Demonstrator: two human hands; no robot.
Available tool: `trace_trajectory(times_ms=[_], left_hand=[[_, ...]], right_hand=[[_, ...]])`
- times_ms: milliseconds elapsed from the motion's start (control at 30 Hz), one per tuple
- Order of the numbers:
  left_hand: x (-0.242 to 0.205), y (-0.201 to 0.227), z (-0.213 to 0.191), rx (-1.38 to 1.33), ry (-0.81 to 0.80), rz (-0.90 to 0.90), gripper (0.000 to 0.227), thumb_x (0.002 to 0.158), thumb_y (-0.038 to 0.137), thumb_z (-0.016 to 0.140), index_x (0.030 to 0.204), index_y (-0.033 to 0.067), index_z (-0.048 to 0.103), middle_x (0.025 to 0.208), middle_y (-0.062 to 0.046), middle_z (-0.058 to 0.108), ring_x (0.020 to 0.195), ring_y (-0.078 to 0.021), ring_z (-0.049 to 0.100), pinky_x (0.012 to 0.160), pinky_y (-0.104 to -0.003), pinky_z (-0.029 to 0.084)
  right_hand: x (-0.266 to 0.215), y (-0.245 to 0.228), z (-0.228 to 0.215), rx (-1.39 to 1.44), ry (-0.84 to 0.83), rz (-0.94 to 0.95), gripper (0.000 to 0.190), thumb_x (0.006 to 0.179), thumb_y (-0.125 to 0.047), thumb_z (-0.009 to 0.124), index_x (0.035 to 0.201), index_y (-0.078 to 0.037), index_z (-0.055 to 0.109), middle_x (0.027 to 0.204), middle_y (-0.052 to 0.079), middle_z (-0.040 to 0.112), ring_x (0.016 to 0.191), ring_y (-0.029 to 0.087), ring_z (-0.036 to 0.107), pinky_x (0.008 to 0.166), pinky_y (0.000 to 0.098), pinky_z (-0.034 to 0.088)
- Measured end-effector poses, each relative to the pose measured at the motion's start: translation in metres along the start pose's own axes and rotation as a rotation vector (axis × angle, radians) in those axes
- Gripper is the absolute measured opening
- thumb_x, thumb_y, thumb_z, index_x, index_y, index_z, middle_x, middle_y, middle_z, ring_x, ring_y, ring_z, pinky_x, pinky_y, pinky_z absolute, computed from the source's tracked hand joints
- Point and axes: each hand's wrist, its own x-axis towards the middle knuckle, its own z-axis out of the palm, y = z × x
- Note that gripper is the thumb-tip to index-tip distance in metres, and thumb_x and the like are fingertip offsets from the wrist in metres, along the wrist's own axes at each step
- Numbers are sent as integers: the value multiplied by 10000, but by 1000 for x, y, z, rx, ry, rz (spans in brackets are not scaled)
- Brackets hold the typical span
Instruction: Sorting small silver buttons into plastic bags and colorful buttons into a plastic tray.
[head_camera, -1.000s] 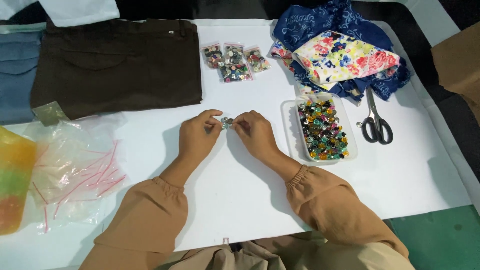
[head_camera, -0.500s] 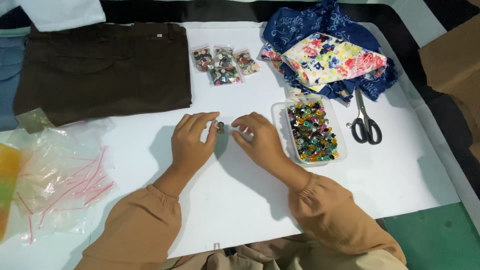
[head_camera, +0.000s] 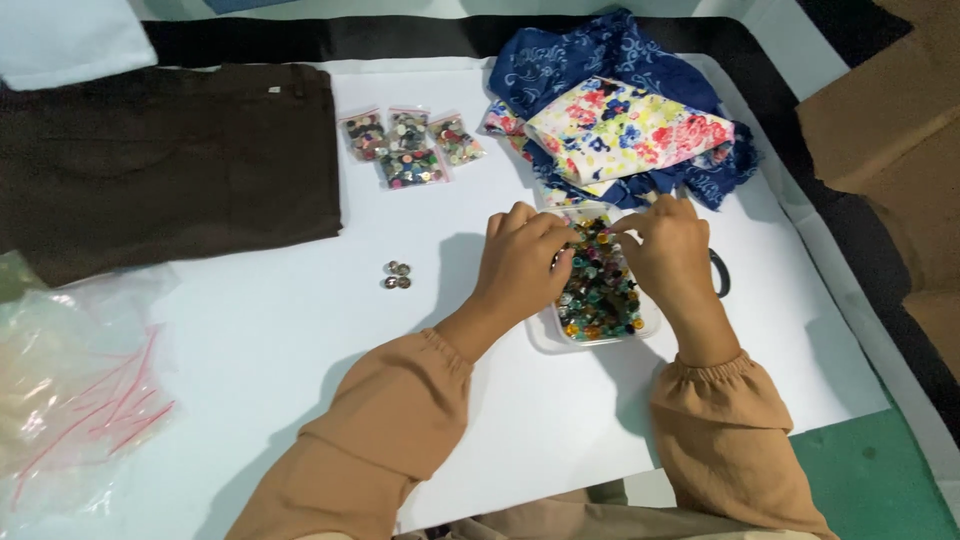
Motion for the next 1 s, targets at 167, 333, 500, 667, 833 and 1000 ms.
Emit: trace_trajectory(times_ms=[167, 333, 500, 667, 833, 1000], left_hand=[[31, 13, 38, 41, -133, -112, 123, 802, 136, 734, 912, 111, 782, 887, -51, 649, 976, -225, 491, 897, -429, 342], [45, 31, 34, 103, -172, -195, 90, 717, 46, 739, 792, 45, 789, 890, -110, 555, 972, -271, 437, 856, -457, 312], [46, 24, 31, 97, -240, -216, 108, 711, 11, 713, 788, 53, 777, 947, -89, 498, 982, -270, 403, 828, -452, 291], [44, 6, 46, 42, -232, -190, 109, 691, 50, 781, 795, 82, 770, 919, -71, 524, 973, -278, 450, 835, -467, 322], [45, 1, 29, -112, -248, -289, 212, 734, 187, 829, 938, 158, 778, 822, -12, 626, 958, -251, 565, 878, -490, 378], [36, -3, 23, -191, -194, -254, 168, 776, 171, 840, 933, 168, 779, 743, 18, 724, 857, -229, 641, 880, -449, 444]], right_hand=[[-1, -20, -10, -76, 11, -23, 128, 800, -167, 813, 913, -227, 805, 845, 33, 535, 877, 265, 550, 721, 397, 444], [0, -26, -12, -110, 2, -33, 133, 777, -134, 820, 905, -166, 803, 848, 45, 542, 902, 256, 537, 736, 387, 413], [0, -18, -11, 70, -28, -12, 137, 758, -57, 829, 866, -131, 792, 822, 40, 564, 875, 248, 562, 767, 390, 418], [3, -21, -17, 288, 6, 24, 151, 798, -26, 814, 903, -133, 798, 791, 42, 635, 821, 231, 613, 731, 354, 471], [6, -34, -31, 574, -14, 122, 135, 841, -34, 796, 950, -114, 793, 776, 65, 725, 782, 240, 684, 774, 346, 529], [6, -39, -39, 692, -43, 110, 90, 861, -49, 791, 945, -82, 787, 814, 109, 738, 804, 281, 690, 816, 388, 537]])
